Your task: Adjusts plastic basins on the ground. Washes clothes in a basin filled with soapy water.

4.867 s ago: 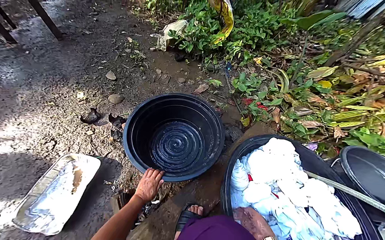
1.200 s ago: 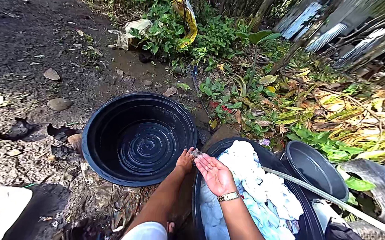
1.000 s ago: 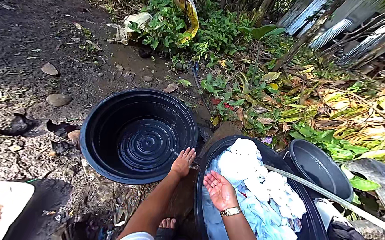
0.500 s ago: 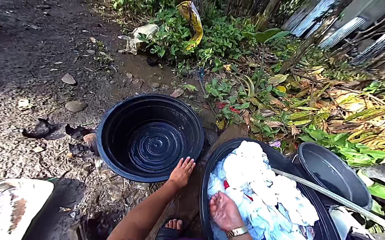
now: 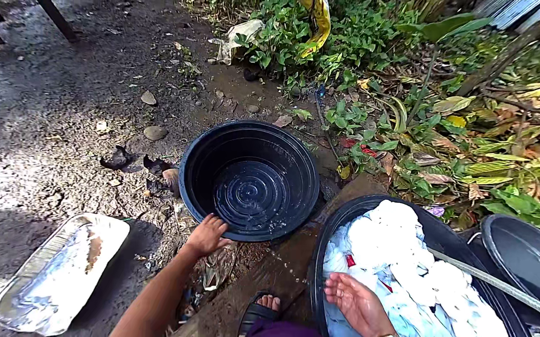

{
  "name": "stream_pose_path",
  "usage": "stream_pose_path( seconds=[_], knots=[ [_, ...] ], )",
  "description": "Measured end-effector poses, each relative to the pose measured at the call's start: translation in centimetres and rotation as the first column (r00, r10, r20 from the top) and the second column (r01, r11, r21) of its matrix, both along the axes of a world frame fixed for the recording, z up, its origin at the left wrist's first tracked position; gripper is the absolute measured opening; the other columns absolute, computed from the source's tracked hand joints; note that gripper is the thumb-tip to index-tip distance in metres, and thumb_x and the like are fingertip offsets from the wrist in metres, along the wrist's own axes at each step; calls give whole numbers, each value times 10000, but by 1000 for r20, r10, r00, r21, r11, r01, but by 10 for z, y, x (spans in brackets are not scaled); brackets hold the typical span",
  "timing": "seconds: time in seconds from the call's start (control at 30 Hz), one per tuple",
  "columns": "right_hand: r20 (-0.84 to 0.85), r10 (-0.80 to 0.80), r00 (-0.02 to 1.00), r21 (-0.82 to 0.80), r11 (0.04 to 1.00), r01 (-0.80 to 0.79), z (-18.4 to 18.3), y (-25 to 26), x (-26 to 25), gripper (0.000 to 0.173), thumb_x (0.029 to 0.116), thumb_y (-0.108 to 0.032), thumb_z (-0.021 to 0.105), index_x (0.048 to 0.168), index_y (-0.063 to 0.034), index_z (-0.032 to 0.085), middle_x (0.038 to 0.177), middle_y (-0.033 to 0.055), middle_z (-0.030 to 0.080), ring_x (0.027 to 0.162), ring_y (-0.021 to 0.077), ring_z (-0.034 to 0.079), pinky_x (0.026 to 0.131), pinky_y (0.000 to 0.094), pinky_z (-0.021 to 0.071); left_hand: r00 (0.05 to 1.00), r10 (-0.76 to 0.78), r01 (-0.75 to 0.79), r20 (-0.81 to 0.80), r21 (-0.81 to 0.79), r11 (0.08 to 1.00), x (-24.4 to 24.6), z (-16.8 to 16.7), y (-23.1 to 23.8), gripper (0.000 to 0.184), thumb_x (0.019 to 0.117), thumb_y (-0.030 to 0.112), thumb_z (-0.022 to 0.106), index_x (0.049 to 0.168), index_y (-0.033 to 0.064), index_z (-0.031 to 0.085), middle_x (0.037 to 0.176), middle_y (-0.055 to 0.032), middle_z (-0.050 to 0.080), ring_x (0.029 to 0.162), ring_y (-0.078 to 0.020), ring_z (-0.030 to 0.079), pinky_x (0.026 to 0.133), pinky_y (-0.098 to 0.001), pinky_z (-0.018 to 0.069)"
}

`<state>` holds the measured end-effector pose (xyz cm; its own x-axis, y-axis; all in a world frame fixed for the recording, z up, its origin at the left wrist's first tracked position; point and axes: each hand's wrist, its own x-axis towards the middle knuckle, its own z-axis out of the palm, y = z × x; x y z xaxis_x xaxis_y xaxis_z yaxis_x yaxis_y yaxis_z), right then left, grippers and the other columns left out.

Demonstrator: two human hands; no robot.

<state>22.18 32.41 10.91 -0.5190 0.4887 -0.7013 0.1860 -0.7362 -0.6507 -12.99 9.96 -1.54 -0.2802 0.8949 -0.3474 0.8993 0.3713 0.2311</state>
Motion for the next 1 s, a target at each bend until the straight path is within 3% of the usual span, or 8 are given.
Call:
stream_pose_path(
  seconds=[0.13, 0.3, 0.4, 0.5, 0.63, 0.8, 0.93, 1.0],
  knots=[
    [286, 37, 958, -89, 996, -12, -29, -14, 28, 290, 1089, -117, 352, 991, 9, 594, 774, 76, 687, 687, 171, 695, 688, 320, 599, 999, -19, 17, -43, -37, 999, -8, 2, -9, 589, 1080, 466, 458, 1307, -63, 580, 1397, -275, 579, 1397, -435, 484, 1197, -590, 290],
    [381, -76, 921, 70, 996, 53, -45, -30, 17, 254, 1090, -86, 398, 1044, 63, 598, 785, 62, 631, 673, 102, 612, 668, 260, 533, 971, 236, -233, 44, -69, 970, 82, 13, 57, 616, 1084, 506, 418, 1311, -40, 590, 1359, -277, 589, 1359, -437, 504, 1150, -605, 337],
    [257, -283, 924, 22, 958, 287, -39, -31, 6, 314, 1122, -231, 333, 1012, -39, 555, 734, 7, 586, 610, 83, 584, 590, 244, 508, 939, 325, -315, 108, -103, 944, 120, 18, 107, 620, 1098, 492, 387, 1370, -40, 552, 1403, -281, 556, 1383, -432, 480, 1124, -586, 370],
    [-55, -343, 938, -177, 928, 329, -14, -20, -6, 555, 1117, -365, 227, 736, -175, 584, 626, -29, 668, 518, 69, 639, 487, 190, 520, 926, 348, -336, 147, -97, 937, 133, 16, 150, 605, 1115, 446, 351, 1407, -61, 509, 1437, -288, 526, 1406, -431, 455, 1134, -578, 362],
    [-204, -156, 966, -178, 977, 120, 37, -24, -55, 463, 1130, -206, 238, 1099, 39, 629, 983, 158, 763, 887, 249, 771, 819, 346, 638, 944, 245, -238, 219, -60, 970, 136, 9, 169, 617, 1135, 358, 315, 1597, -45, 249, 1644, -255, 305, 1537, -393, 289, 1241, -570, 202],
    [-151, 16, 988, -68, 997, -26, 38, -36, -85, 342, 1108, -83, 336, 1279, 100, 567, 1124, 200, 713, 978, 260, 737, 894, 371, 605, 962, 204, -209, 182, 6, 978, 114, 3, 121, 563, 1112, 303, 359, 1598, 21, 321, 1625, -225, 369, 1524, -397, 323, 1246, -568, 209],
    [-303, -1, 953, 43, 999, 14, 20, -19, -40, 446, 1097, -102, 227, 1121, 19, 655, 1021, 136, 772, 921, 235, 770, 849, 352, 637, 970, 241, -239, 37, 332, 912, 68, -17, 22, 514, 1097, 339, 369, 1418, 6, 593, 1494, -209, 552, 1439, -440, 451, 1204, -674, 230],
    [-262, -46, 964, 47, 997, 61, 10, -11, -8, 499, 1101, -135, 201, 1030, -60, 689, 928, 77, 783, 814, 180, 767, 751, 302, 639, 911, 411, -381, 28, 438, 814, 39, -23, -21, 529, 1087, 313, 331, 1427, -4, 583, 1540, -214, 502, 1486, -450, 376, 1208, -697, 174]
  ],
)
